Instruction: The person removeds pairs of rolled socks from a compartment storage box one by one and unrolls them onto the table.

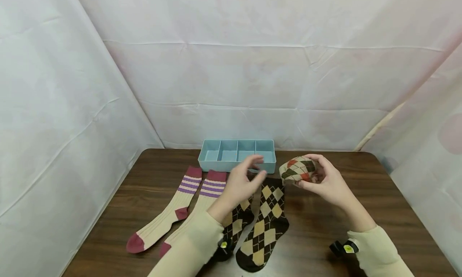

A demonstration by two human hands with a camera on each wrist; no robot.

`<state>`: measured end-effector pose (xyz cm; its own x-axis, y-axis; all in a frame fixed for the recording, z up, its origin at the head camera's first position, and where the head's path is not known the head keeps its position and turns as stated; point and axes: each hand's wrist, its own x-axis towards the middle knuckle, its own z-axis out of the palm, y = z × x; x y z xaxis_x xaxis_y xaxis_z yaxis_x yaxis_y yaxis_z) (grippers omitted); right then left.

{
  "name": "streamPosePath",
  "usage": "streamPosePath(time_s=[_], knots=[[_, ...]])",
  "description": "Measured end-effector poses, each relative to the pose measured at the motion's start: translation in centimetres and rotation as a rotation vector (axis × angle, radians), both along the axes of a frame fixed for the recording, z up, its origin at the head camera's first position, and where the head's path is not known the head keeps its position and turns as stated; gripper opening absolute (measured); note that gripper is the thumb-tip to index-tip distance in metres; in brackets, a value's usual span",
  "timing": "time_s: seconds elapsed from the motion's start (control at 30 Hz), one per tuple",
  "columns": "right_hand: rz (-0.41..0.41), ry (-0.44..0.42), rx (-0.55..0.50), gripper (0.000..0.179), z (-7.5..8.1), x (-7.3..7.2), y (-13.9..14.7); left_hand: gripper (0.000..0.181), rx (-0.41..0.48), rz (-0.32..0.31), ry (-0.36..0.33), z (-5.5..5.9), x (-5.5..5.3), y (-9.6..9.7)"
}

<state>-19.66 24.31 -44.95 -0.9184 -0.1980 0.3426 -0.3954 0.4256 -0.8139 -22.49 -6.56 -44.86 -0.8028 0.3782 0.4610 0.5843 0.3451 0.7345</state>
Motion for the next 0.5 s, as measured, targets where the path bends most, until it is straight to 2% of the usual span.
streamPosePath(time_s=[0.1,0.23,0.37,0.5], knots=[[0.017,-0.011,-0.008,0.077,-0.2,-0.1,-0.1,0.055,-0.111,-0.056,0.013,-0.1,1.2,1.8],[0.039,-0.025,-0.024,0.075,-0.3,0.0,-0.4,0.060,-0.204,-0.060,0.045,-0.4,2.4,3.1],[0.057,-0.079,-0.046,0.075,-0.3,0.2,-1.0,0.058,-0.206,-0.034,0.059,-1.0,3.0,3.7],[0.069,-0.132,-0.065,0.075,-0.1,0.5,-1.7,0.052,-0.135,-0.032,0.051,-1.8,3.0,3.7]])
